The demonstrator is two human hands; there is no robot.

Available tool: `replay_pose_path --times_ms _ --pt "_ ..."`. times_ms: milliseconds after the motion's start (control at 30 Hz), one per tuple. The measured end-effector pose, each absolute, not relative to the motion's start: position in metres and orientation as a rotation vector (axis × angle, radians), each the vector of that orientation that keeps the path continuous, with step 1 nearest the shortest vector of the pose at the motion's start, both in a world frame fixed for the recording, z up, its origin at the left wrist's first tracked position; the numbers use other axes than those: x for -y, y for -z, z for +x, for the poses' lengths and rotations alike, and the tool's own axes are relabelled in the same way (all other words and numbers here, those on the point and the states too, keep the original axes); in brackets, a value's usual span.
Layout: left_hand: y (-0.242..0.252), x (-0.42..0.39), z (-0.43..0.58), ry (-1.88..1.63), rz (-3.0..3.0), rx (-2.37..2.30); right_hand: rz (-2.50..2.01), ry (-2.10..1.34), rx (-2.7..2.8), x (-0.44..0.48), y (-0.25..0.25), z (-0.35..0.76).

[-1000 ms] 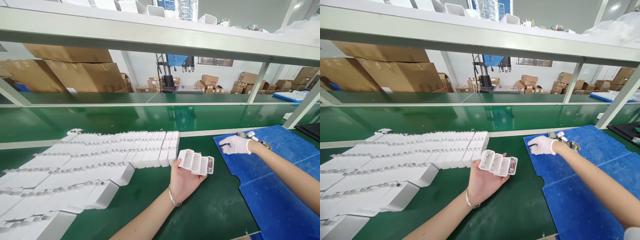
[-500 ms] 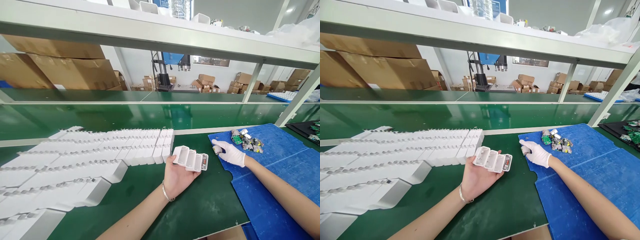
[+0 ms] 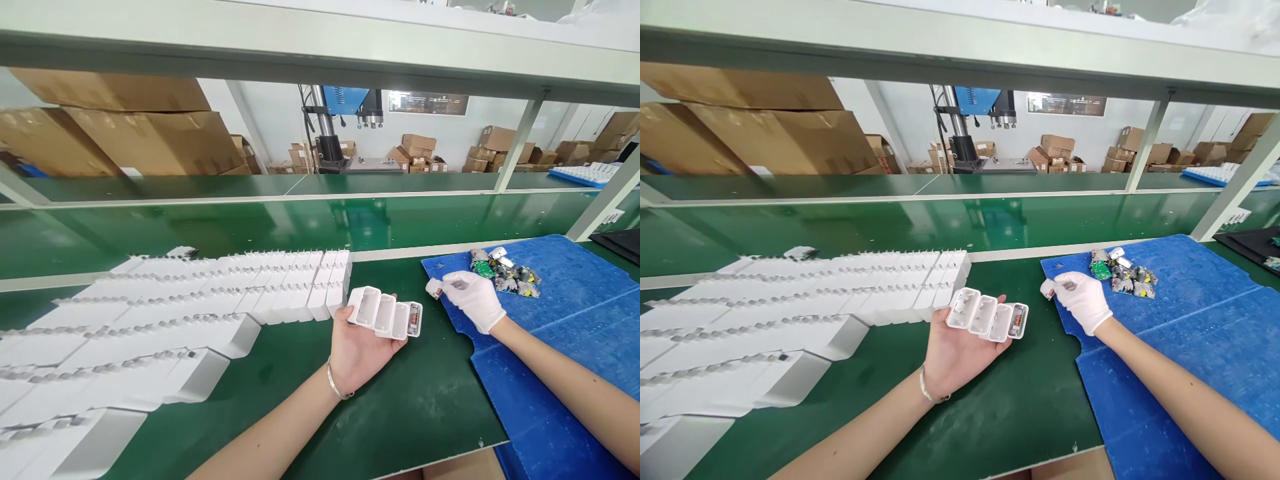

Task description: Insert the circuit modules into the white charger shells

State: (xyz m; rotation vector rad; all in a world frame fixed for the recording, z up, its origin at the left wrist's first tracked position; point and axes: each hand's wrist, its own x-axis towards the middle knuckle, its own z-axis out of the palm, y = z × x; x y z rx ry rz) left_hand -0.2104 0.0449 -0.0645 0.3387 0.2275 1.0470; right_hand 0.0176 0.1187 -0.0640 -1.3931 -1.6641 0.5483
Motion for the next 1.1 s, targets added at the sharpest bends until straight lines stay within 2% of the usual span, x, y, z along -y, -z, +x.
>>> replay_pose_path --times_ms 200,433,633,833,967,1100 --pt "0.064 -0.045 -0.210 -1.020 0.361 -0.237 -1.521 -0.402 1.797 -0.112 0.056 0.012" --pt "0.062 -0.045 -0.210 -1.039 0.327 -0.280 -1.449 -0.604 1.757 -0.125 0.062 0.014" --pt "0.062 -0.043 -0.208 -1.046 0.317 -0.279 -0.938 -0.834 1.442 -0.087 0.046 -0.004" --pt "0.058 -0.040 -0.202 -1.161 0.330 -0.325 -0.870 -0.726 1.834 -0.055 0.054 -0.021" --pt "0.058 -0.039 -0.203 -1.204 0.367 -0.362 -0.838 -0.669 1.902 -0.056 0.061 -0.019" --pt "0.061 -0.038 -0.204 -1.205 0.388 -0.382 -0.781 -0.386 1.939 -0.057 0.060 -0.014"
